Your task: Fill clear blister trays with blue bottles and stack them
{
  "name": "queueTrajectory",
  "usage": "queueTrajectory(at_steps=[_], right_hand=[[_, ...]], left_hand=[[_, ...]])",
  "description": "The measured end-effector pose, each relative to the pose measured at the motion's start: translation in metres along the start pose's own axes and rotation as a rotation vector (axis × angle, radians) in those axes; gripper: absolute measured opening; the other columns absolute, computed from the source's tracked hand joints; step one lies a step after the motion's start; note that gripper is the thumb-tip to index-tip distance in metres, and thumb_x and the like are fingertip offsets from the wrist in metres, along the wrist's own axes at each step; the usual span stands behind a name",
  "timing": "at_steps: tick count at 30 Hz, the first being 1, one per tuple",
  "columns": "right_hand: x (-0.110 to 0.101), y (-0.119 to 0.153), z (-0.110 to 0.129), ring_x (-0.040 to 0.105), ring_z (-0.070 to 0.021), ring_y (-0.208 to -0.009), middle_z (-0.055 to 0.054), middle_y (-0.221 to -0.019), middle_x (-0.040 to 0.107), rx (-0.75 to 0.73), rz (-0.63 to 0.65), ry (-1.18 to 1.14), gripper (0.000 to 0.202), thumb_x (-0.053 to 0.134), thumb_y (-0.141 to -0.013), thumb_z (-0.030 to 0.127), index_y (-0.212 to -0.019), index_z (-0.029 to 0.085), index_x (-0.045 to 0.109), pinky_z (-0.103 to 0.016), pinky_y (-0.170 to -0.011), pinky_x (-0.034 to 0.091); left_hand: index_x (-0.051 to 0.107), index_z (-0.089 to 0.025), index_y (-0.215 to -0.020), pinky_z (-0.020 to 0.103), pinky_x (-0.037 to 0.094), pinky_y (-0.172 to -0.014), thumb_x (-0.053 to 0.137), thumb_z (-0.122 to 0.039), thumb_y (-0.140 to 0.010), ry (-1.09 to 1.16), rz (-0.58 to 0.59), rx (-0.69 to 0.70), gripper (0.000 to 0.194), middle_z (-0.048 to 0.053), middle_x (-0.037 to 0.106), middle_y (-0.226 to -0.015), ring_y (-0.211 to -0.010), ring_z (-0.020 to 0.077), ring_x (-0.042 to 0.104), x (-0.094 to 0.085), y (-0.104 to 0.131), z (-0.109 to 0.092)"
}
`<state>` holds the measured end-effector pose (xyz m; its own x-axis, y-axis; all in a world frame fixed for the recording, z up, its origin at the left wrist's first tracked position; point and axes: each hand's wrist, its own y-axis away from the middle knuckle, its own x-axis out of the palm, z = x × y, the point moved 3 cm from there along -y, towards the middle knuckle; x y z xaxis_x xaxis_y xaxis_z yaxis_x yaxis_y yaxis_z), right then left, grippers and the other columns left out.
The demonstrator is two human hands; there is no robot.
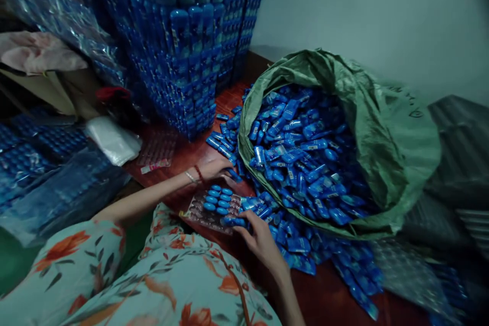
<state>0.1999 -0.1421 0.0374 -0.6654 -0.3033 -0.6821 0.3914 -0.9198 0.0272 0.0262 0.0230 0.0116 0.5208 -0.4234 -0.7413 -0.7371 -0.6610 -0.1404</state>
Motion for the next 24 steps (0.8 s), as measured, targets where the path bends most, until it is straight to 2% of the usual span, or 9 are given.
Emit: queueTrajectory(at_steps=[3,6,8,11,14,18,21,24], right_hand=[[0.027,-0.004,0.003,0.057,-0.018,-0.093,-0.007,-0.099,0.061,-0.123,-0.094,0.125,0.021,0.047,-0.089,0.019,-0.109,0.019,0.052,-0.03,-0.082,0.047],[0.048,-0.005,0.0,0.056,-0.0196,-0.088,-0.009,-0.096,0.061,-0.227,-0.141,0.38,0.024,0.041,-0.09,0.014,-0.11,0.017,0.055,-0.033,-0.077,0.047],[0.054,-0.004,-0.003,0.055,-0.0189,-0.086,-0.01,-0.095,0.06,-0.287,-0.155,0.479,0.027,0.038,-0.09,0.011,-0.108,0.017,0.057,-0.031,-0.074,0.046],[0.056,-0.002,-0.003,0.053,-0.0179,-0.085,-0.011,-0.095,0.059,-0.327,-0.156,0.532,0.03,0.036,-0.091,0.009,-0.11,0.016,0.058,-0.029,-0.071,0.044],[0.055,-0.007,0.005,0.05,-0.0179,-0.08,-0.008,-0.086,0.057,-0.314,-0.085,0.587,0.03,0.037,-0.09,0.009,-0.111,0.015,0.058,-0.028,-0.068,0.042],[0.05,-0.018,0.023,0.049,-0.0178,-0.079,-0.007,-0.087,0.056,-0.278,0.044,0.648,0.027,0.04,-0.089,0.009,-0.109,0.016,0.057,-0.029,-0.069,0.041],[0.049,-0.026,0.035,0.049,-0.0181,-0.08,-0.007,-0.089,0.056,-0.269,0.116,0.671,0.023,0.043,-0.087,0.009,-0.104,0.016,0.057,-0.029,-0.071,0.042],[0.058,-0.033,0.042,0.05,-0.0203,-0.082,-0.009,-0.088,0.055,-0.282,0.16,0.712,0.021,0.046,-0.085,0.009,-0.101,0.015,0.058,-0.032,-0.069,0.044]], left_hand=[[0.056,-0.011,-0.099,0.025,0.045,-0.075,0.043,-0.025,-0.09,0.028,-0.106,-0.078,0.022,0.009,0.063,-0.095,-0.085,0.0152,0.058,-0.022,0.052,-0.011],[0.055,-0.013,-0.1,0.024,0.045,-0.073,0.047,-0.035,-0.089,0.083,-0.257,-0.263,0.026,0.006,0.063,-0.091,-0.082,0.0145,0.058,-0.035,0.105,-0.027],[0.055,-0.014,-0.099,0.023,0.046,-0.071,0.052,-0.039,-0.086,0.106,-0.316,-0.376,0.027,0.003,0.062,-0.088,-0.079,0.0139,0.058,-0.035,0.135,-0.04],[0.056,-0.016,-0.099,0.023,0.047,-0.073,0.052,-0.037,-0.087,0.125,-0.322,-0.397,0.024,0.002,0.062,-0.088,-0.08,0.0132,0.058,-0.021,0.161,-0.059],[0.056,-0.018,-0.107,0.025,0.048,-0.078,0.045,-0.029,-0.091,0.085,-0.28,-0.347,0.022,0.005,0.06,-0.096,-0.087,0.014,0.057,0.003,0.166,-0.071],[0.052,-0.018,-0.116,0.031,0.048,-0.083,0.035,-0.015,-0.091,-0.124,-0.212,-0.317,0.03,0.009,0.058,-0.104,-0.094,0.0172,0.055,0.031,0.157,-0.073],[0.053,-0.016,-0.112,0.035,0.048,-0.087,0.034,-0.011,-0.089,-0.22,-0.123,-0.251,0.03,0.011,0.057,-0.106,-0.098,0.0188,0.053,0.038,0.149,-0.074],[0.055,-0.016,-0.107,0.037,0.048,-0.087,0.034,-0.011,-0.089,-0.285,-0.016,-0.165,0.028,0.01,0.058,-0.104,-0.097,0.0195,0.053,0.039,0.144,-0.075]])
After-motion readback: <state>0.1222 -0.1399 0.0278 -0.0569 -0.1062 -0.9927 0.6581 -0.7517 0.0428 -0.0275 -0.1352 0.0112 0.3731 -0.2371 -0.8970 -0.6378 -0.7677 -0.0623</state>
